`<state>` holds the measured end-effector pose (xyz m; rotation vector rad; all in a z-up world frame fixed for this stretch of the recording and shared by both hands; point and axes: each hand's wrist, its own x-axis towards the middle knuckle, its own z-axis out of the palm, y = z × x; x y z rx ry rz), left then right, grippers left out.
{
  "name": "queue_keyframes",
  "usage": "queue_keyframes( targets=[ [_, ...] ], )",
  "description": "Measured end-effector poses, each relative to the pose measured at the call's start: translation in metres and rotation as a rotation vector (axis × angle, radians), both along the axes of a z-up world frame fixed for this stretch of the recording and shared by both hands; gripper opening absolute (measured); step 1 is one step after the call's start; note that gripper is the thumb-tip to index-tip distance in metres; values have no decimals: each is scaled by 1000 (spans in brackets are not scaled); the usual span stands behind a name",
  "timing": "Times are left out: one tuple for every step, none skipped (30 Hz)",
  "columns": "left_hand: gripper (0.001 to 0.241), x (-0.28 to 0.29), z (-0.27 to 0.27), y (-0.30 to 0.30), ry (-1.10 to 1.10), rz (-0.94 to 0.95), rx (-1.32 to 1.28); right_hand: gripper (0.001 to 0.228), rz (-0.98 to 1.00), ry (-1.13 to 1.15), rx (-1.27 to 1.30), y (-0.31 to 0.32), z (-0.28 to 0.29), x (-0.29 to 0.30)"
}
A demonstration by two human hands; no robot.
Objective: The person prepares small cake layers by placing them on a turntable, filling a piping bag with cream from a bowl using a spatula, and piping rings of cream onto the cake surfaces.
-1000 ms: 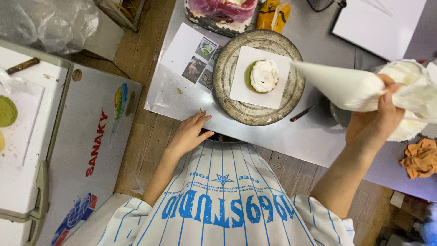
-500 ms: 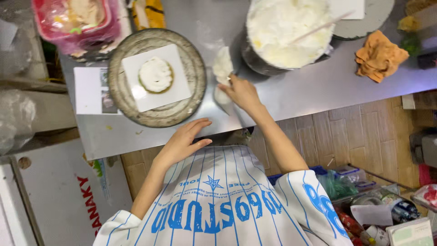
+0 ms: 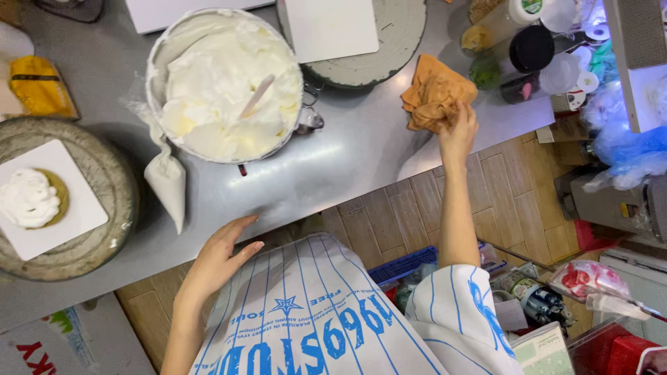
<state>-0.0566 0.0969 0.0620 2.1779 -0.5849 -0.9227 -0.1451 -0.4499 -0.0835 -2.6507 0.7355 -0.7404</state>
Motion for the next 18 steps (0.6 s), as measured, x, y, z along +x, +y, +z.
queue_keyframes(
  targets=[
    [62,-1,0,-10,11,-7,14,45,-20,-4,-126,-15,-10,1],
    [62,-2,0,-20,21,-15,28,41,-39,-7,-251,-28,-16,3],
    [61,-2,1,-28,23,-27,33,34,-84,40,-141,-37,-17,5],
    [61,-2,3,-34,25,-39,38,27,-128,86,-29,-43,-13,8],
    [61,-2,4,-41,27,-49,43,20,-170,131,82,-48,-4,13],
    [60,-1,6,-48,23,-61,41,15,-106,-1,237,-52,10,17],
    [60,0,7,-56,19,-73,36,11,-41,-134,387,-56,29,21],
    [60,2,7,-63,14,-85,31,10,25,-269,536,-58,51,24],
    [60,3,8,-72,11,-112,13,9,32,-307,623,-59,75,27],
    [59,5,7,-83,8,-140,-4,10,39,-345,710,-59,99,29],
    [58,4,7,-94,9,-165,-21,10,104,-364,837,-55,122,28],
    [58,4,5,-106,21,-174,-93,11,170,-382,963,-48,142,24],
    [58,4,2,-121,31,-179,-166,12,241,-399,1090,-40,161,21],
    [57,4,-2,-136,40,-182,-239,13,305,-395,1184,-33,179,16],
    [60,4,-4,-149,38,-152,-317,15,374,-390,1281,-25,192,14],
    [64,3,-8,-164,36,-121,-395,17,443,-383,1379,-18,202,11],
    [70,3,-14,-181,19,-56,-469,20,488,-374,1456,-11,209,7],
    [77,4,-21,-198,1,8,-542,24,534,-365,1532,-6,212,3]
  ],
)
